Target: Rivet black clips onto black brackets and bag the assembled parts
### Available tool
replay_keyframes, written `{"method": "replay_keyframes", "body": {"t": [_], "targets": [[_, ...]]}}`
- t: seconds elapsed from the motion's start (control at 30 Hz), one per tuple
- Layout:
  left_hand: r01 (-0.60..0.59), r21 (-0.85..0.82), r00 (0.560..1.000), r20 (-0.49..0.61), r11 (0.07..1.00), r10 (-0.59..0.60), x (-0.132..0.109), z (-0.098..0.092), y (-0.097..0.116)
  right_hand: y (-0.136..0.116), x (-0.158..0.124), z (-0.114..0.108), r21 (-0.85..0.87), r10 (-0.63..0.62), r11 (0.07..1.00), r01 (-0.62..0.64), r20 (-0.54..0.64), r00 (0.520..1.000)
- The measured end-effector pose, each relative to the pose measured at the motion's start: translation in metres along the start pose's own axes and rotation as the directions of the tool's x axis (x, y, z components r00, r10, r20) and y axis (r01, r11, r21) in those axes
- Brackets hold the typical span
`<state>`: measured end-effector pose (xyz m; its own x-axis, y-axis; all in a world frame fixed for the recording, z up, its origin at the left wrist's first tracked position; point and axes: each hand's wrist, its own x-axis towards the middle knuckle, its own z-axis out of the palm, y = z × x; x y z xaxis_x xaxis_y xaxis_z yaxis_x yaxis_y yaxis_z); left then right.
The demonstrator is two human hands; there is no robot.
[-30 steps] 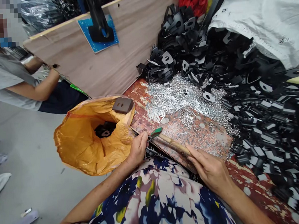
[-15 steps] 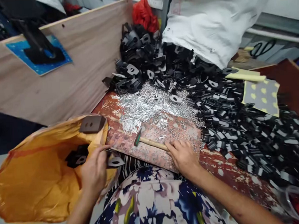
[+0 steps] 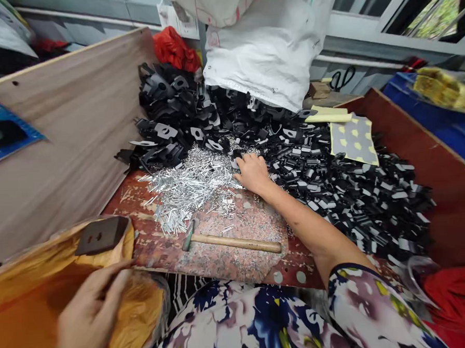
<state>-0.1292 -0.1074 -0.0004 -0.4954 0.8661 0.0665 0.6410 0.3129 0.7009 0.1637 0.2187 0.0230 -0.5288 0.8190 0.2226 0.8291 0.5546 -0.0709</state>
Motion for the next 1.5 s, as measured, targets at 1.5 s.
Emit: {"method": "replay_keyframes", "body": {"t": [1.5], "targets": [[-0.049,-0.305,0.995,0.073,0.951,0.074,0.015,0.051,0.064,0.019,-0.075,-0.015,0.622,0.047,0.78,0.071,-0.171,0.984]]}}
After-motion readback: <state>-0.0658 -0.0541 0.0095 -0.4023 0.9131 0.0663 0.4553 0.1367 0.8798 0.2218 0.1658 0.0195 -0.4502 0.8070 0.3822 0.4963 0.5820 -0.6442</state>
